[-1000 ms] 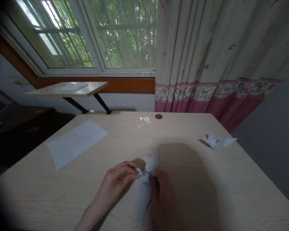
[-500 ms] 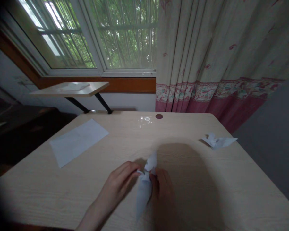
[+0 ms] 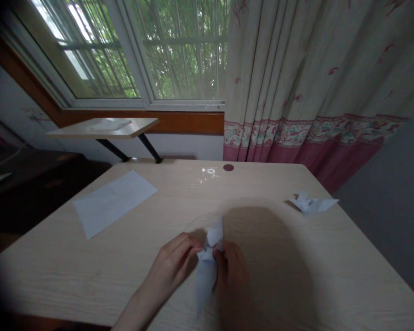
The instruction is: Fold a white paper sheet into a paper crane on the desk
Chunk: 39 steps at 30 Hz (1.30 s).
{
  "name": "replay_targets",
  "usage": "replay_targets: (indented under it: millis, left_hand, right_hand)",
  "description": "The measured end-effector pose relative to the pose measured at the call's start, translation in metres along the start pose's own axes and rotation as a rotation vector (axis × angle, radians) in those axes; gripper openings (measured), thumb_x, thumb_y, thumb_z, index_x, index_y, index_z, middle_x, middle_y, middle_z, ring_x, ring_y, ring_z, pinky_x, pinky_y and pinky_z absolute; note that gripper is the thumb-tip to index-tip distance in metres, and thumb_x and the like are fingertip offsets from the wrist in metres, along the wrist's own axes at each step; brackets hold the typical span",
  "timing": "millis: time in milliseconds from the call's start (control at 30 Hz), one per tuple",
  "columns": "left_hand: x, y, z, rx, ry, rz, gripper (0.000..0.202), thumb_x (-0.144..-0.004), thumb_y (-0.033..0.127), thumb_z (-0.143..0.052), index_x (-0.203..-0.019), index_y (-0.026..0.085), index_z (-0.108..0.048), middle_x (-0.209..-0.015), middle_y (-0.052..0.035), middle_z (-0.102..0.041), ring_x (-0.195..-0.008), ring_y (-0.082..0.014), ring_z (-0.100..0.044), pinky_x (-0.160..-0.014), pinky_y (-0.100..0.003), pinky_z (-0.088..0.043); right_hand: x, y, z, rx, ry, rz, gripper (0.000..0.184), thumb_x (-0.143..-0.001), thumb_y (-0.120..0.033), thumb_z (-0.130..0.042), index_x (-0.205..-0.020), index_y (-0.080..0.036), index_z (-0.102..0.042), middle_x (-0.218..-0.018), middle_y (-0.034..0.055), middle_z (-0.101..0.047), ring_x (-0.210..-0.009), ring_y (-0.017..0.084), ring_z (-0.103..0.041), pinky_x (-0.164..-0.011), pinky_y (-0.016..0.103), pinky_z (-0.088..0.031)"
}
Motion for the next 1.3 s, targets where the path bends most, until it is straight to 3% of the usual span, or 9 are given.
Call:
replay_targets:
  millis: [200,567,833,1033,1167,1233,1300]
  left_hand:
    - [0.003,0.0,0.004,0.015,0.06,-0.032,0.024,-0.096,0.018,-0.043,-0.081,0.016,-0.06,-0.068,-0.0032,-0.061,-0.062,-0.0151,-0.058,-0.055,-0.023,-0.045]
    - [0.002,-0.009,0.012,0.162,0.078,0.042,0.023,-0.096,0.029,-0.052,-0.083,0.018,-0.067,-0.071,-0.0003,-0.066,-0.063,-0.0112,-0.061,-0.058,-0.018,-0.047]
    - [-0.002,0.002,0.017,0.118,0.047,-0.051,0.032,-0.098,0.033,-0.047,-0.078,0.018,-0.066,-0.064,0.0003,-0.061,-0.058,-0.0107,-0.059,-0.055,-0.018,-0.042]
    - [-0.018,0.006,0.021,0.212,-0.016,-0.081,0.029,-0.098,0.031,-0.045,-0.085,0.02,-0.069,-0.077,-0.0004,-0.07,-0.068,-0.0117,-0.066,-0.063,-0.018,-0.045]
    - [-0.035,0.008,0.02,0.259,-0.099,0.012,0.027,-0.098,0.03,-0.046,-0.087,0.021,-0.069,-0.086,-0.001,-0.072,-0.077,-0.0143,-0.067,-0.071,-0.02,-0.046]
    - [-0.043,0.006,0.016,0.278,-0.139,0.146,0.019,-0.096,0.029,-0.048,-0.102,0.023,-0.066,-0.086,-0.0007,-0.072,-0.077,-0.0155,-0.067,-0.072,-0.022,-0.046]
    - [-0.047,0.001,0.012,0.288,-0.14,0.307,0.03,-0.094,0.03,-0.05,-0.122,0.022,-0.053,-0.081,-0.0004,-0.071,-0.073,-0.0171,-0.066,-0.069,-0.025,-0.047]
  right_hand:
    - [0.001,-0.007,0.001,-0.049,0.031,0.033,0.018,-0.093,-0.039,-0.047,-0.085,-0.026,-0.057,-0.08,0.0001,-0.063,-0.072,0.017,-0.06,-0.067,0.026,-0.047]
    - [0.001,0.001,0.006,-0.086,-0.012,-0.145,0.02,-0.086,-0.039,-0.053,-0.072,-0.025,-0.052,-0.064,-0.0044,-0.055,-0.061,0.015,-0.054,-0.058,0.023,-0.042]
    - [-0.003,-0.01,0.013,-0.085,-0.056,-0.057,0.028,-0.088,-0.045,-0.051,-0.07,-0.025,-0.055,-0.063,-0.0038,-0.057,-0.059,0.014,-0.055,-0.057,0.022,-0.043]
    - [-0.015,-0.012,0.038,-0.056,0.046,-0.051,0.024,-0.084,-0.046,-0.057,-0.078,-0.024,-0.066,-0.067,-0.0007,-0.066,-0.058,0.015,-0.06,-0.057,0.023,-0.047]
    - [-0.03,-0.023,0.059,-0.039,0.091,0.022,0.026,-0.08,-0.048,-0.061,-0.071,-0.025,-0.068,-0.062,-0.0009,-0.067,-0.055,0.015,-0.061,-0.055,0.023,-0.048]
    - [-0.036,-0.028,0.069,-0.018,0.13,0.048,0.027,-0.081,-0.048,-0.06,-0.069,-0.025,-0.067,-0.061,-0.0011,-0.066,-0.055,0.015,-0.062,-0.055,0.023,-0.048]
    - [-0.041,-0.031,0.077,0.003,0.177,0.058,0.028,-0.082,-0.047,-0.059,-0.07,-0.024,-0.067,-0.063,-0.0004,-0.068,-0.056,0.015,-0.063,-0.056,0.023,-0.048]
Point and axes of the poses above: each hand's wrist, its own x-axis away from the middle knuckle, its own z-axis out of the back of the hand, y = z × x, the point moved 7 cm from there along -x, towards the middle knuckle
